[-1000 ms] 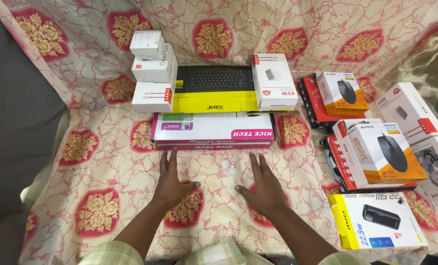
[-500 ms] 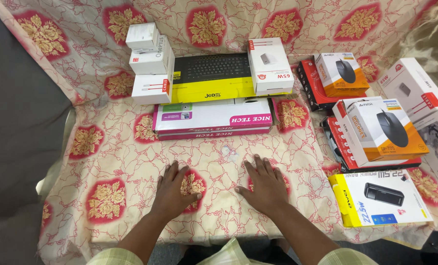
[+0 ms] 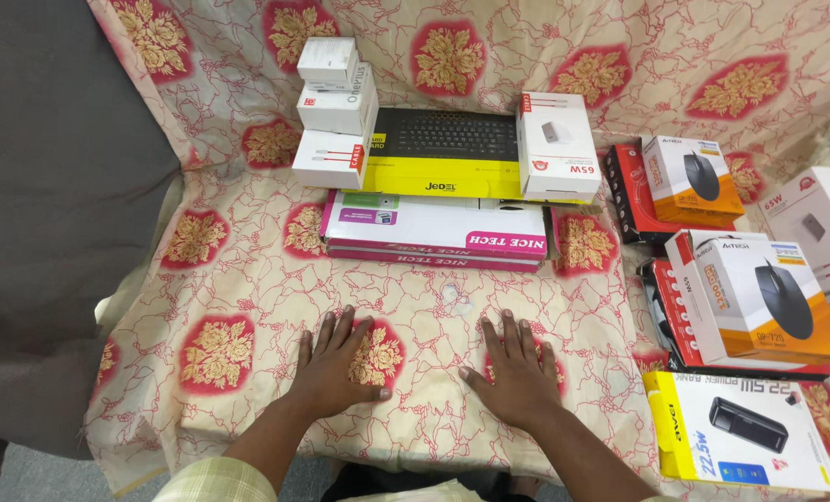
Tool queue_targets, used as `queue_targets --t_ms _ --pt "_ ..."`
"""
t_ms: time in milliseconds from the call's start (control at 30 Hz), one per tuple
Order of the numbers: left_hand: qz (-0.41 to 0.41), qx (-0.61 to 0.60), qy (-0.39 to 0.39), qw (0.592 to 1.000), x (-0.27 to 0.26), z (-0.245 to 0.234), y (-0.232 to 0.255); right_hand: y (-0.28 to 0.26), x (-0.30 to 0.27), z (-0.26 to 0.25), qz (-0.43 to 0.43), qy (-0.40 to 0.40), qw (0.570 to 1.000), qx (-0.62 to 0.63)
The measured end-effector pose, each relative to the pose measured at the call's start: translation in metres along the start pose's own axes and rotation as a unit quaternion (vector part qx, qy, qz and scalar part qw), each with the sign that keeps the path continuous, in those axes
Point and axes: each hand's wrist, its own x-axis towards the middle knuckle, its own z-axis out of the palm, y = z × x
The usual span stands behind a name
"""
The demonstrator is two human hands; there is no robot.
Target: The person arranges multiple boxed electronic accessories on a patterned cloth surface. They pick up, rotate, and place boxes for a laptop, keyboard, mouse, power bank, and headset, forming neat stacks without opening any packages.
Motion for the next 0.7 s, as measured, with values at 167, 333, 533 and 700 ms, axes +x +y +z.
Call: queue_targets --t_ms 167,333,533,700 --pt "0.0 0.009 -0.017 1.0 0.002 0.0 -0.002 -0.006 0.002 -0.016 0.016 -0.021 1.0 -0.01" --pt "-0.001 0.008 -0.018 1.0 0.002 0.0 -0.001 -0.012 0.001 -0.033 0.017 -0.017 1.0 -0.004" --pt "-0.006 -0.001 -0.016 1.0 0.001 0.001 -0.001 -0.015 -0.002 -0.038 0.015 -0.004 1.0 0.003" --pt "0.002 0.004 -0.006 1.0 0.002 0.002 -0.002 -0.014 -0.001 -0.036 0.014 0.005 1.0 0.006"
